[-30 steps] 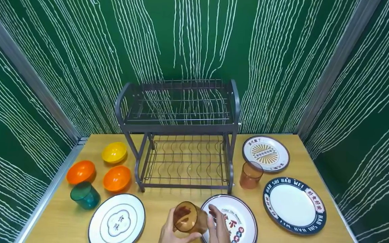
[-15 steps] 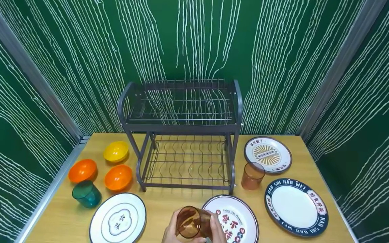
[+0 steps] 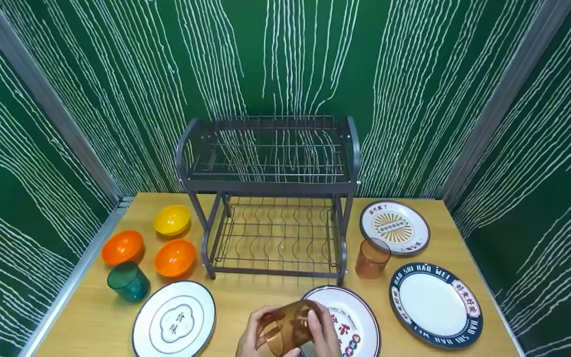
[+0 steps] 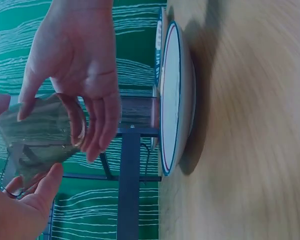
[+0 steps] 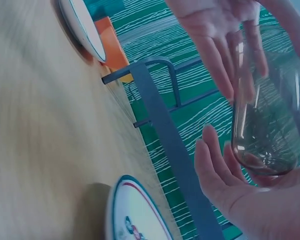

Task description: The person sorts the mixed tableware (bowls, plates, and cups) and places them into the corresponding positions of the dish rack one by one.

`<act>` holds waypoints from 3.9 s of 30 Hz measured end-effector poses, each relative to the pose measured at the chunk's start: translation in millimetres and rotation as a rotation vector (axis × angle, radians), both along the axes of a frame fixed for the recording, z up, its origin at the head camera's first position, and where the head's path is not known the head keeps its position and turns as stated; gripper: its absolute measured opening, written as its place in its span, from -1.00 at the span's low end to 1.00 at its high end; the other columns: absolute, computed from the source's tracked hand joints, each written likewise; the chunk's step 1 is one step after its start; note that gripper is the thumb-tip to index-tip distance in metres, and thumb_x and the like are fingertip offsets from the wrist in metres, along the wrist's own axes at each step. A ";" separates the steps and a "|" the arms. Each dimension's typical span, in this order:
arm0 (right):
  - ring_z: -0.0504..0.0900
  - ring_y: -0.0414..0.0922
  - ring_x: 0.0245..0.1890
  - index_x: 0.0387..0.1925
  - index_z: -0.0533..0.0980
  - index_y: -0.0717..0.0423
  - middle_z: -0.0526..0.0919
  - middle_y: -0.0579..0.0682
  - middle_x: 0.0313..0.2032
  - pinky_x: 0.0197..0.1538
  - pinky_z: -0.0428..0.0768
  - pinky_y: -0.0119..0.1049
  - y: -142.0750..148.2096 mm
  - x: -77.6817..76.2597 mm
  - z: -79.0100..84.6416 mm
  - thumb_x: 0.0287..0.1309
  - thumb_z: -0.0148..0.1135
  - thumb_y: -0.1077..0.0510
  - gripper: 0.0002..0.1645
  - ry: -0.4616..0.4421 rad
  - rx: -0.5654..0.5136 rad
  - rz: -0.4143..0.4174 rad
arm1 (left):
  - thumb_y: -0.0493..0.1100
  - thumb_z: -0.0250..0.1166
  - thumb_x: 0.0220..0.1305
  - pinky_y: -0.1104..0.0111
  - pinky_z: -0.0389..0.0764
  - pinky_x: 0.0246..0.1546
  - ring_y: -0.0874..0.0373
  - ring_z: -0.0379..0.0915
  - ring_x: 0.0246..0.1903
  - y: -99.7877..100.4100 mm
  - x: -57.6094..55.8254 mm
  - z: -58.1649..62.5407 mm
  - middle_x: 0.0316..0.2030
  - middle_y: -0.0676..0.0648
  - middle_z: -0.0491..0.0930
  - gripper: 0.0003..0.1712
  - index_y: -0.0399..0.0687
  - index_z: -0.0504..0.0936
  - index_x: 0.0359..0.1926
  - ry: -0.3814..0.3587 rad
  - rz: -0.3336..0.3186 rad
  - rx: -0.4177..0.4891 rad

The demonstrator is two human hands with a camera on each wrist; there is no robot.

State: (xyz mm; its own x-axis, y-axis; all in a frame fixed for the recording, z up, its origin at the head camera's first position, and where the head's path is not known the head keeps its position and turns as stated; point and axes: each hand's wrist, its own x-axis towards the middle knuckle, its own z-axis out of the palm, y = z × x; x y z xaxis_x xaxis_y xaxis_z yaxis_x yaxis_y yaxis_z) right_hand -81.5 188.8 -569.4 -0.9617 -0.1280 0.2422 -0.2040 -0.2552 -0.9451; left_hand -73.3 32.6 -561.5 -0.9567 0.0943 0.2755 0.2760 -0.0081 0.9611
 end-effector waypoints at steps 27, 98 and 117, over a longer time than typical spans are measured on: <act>0.45 -0.09 0.14 0.30 0.22 0.05 0.36 0.09 0.19 0.13 0.47 -0.37 -38.2 -32.8 39.7 0.22 0.21 0.28 -0.35 -0.004 0.274 -0.170 | 0.23 0.49 -0.13 0.29 0.52 0.01 0.24 0.38 -0.02 -25.9 -20.1 -11.9 0.03 0.10 0.39 -0.04 -0.01 0.27 0.23 0.117 0.237 -0.446; 0.30 0.11 0.20 0.38 0.13 0.16 0.34 0.20 0.22 0.22 0.29 0.08 -103.7 -284.1 35.7 -0.03 0.47 0.04 0.02 0.471 0.681 -0.324 | -0.06 0.45 0.05 0.05 0.40 0.09 -0.05 0.33 0.08 -182.1 -53.3 -17.2 0.10 -0.13 0.41 -0.29 -0.08 0.37 0.21 -0.177 1.001 -0.455; 0.01 0.09 0.40 0.46 -0.01 -0.03 0.08 0.16 0.39 0.37 0.06 0.09 -131.1 -320.7 17.2 0.06 0.38 0.04 0.05 0.446 0.758 -0.242 | 0.45 0.41 -0.23 -0.17 0.04 0.28 -0.30 -0.15 0.33 -252.0 -70.1 -31.9 0.41 -0.32 -0.22 0.50 0.00 -0.33 0.48 -0.477 1.083 -0.301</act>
